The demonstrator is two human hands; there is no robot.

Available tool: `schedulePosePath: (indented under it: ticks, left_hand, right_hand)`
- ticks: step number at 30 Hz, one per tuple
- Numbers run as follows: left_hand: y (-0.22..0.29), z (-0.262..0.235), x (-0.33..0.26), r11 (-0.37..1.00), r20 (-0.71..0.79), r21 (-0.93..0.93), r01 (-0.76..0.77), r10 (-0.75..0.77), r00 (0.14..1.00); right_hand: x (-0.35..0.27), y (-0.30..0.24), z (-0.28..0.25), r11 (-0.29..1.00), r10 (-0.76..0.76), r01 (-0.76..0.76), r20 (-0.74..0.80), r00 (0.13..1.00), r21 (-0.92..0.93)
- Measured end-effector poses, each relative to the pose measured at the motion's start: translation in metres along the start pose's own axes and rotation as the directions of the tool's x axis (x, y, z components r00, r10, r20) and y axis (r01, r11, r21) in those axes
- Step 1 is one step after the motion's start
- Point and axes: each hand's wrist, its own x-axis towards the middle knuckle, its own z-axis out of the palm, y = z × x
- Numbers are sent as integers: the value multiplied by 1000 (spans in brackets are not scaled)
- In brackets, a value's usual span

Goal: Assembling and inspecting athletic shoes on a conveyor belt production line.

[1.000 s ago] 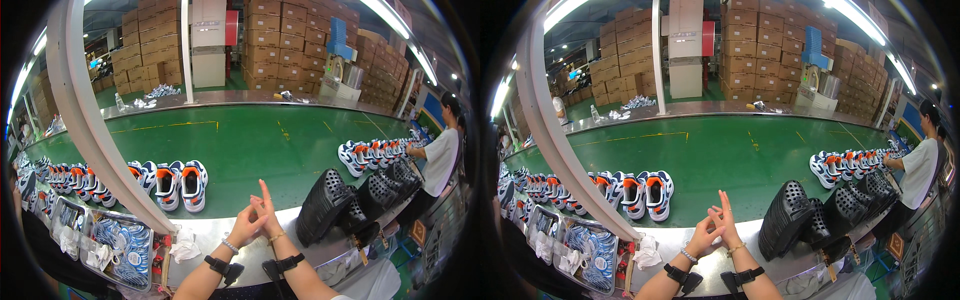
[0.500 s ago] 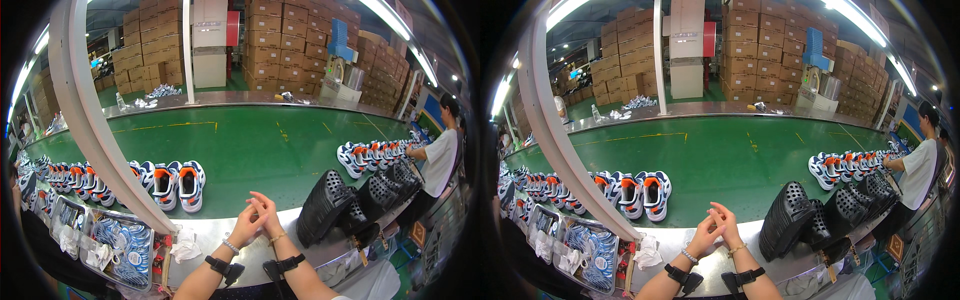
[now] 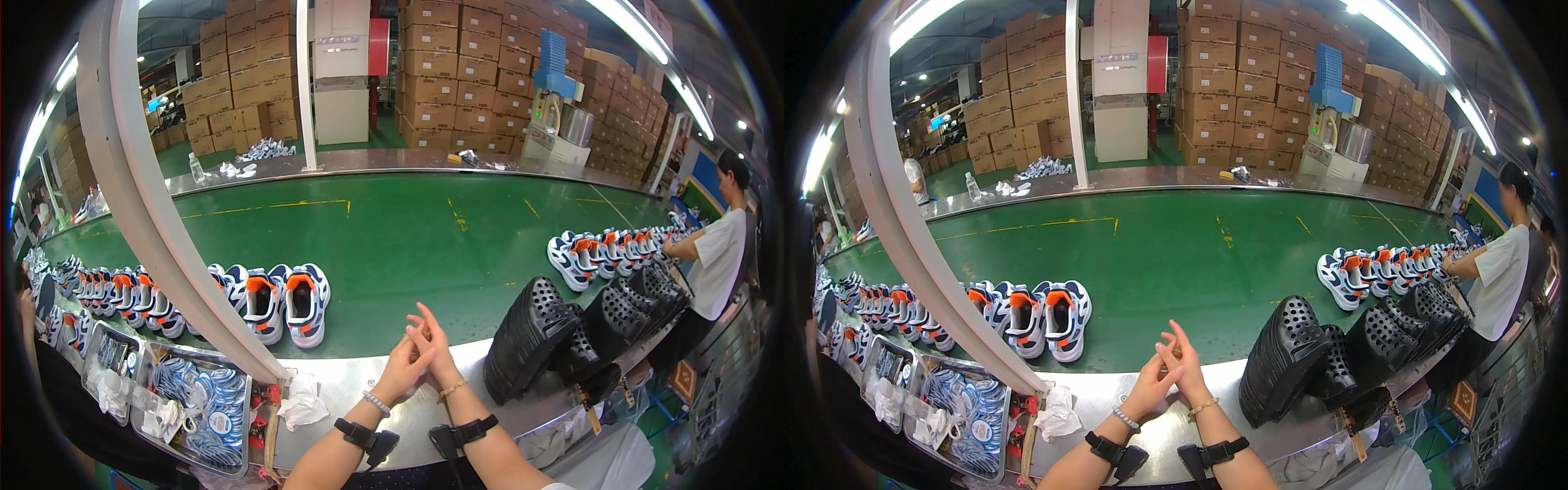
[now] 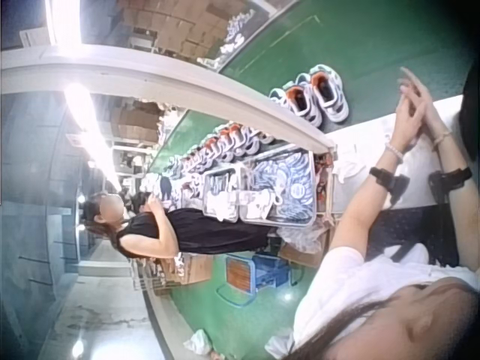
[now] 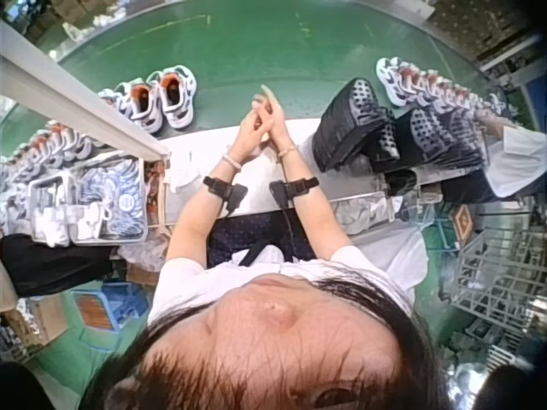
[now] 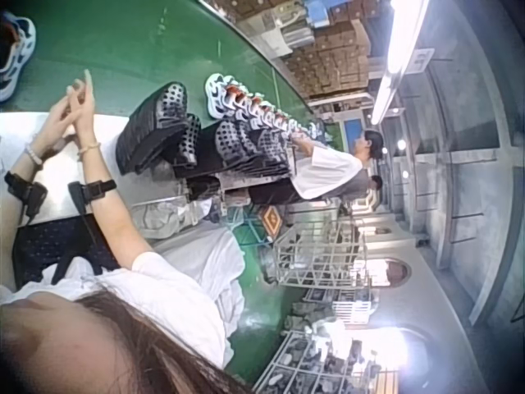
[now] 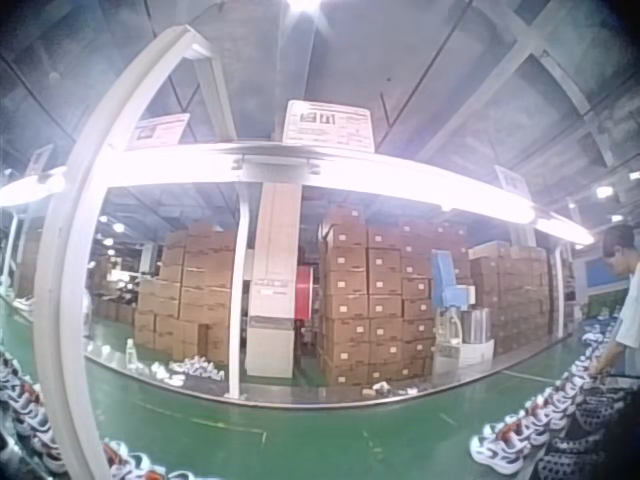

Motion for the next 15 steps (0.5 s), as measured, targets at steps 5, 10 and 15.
schedulePosePath:
  ticks: [5,10,15]
  left_hand:
    - [4,1,-1,998,37,-31,51,-50,998]
    - [10,-1,-4,995,79,-2,97,-96,992]
    - [12,-3,-4,976,119,12,216,-215,969]
  right_hand:
    - [0,3,-4,998,-27,26,-15,1000,-48]
    - [1,4,-5,997,31,-38,-103,994,-68]
    - [4,6,-8,955,-199,159,-142,970,-252]
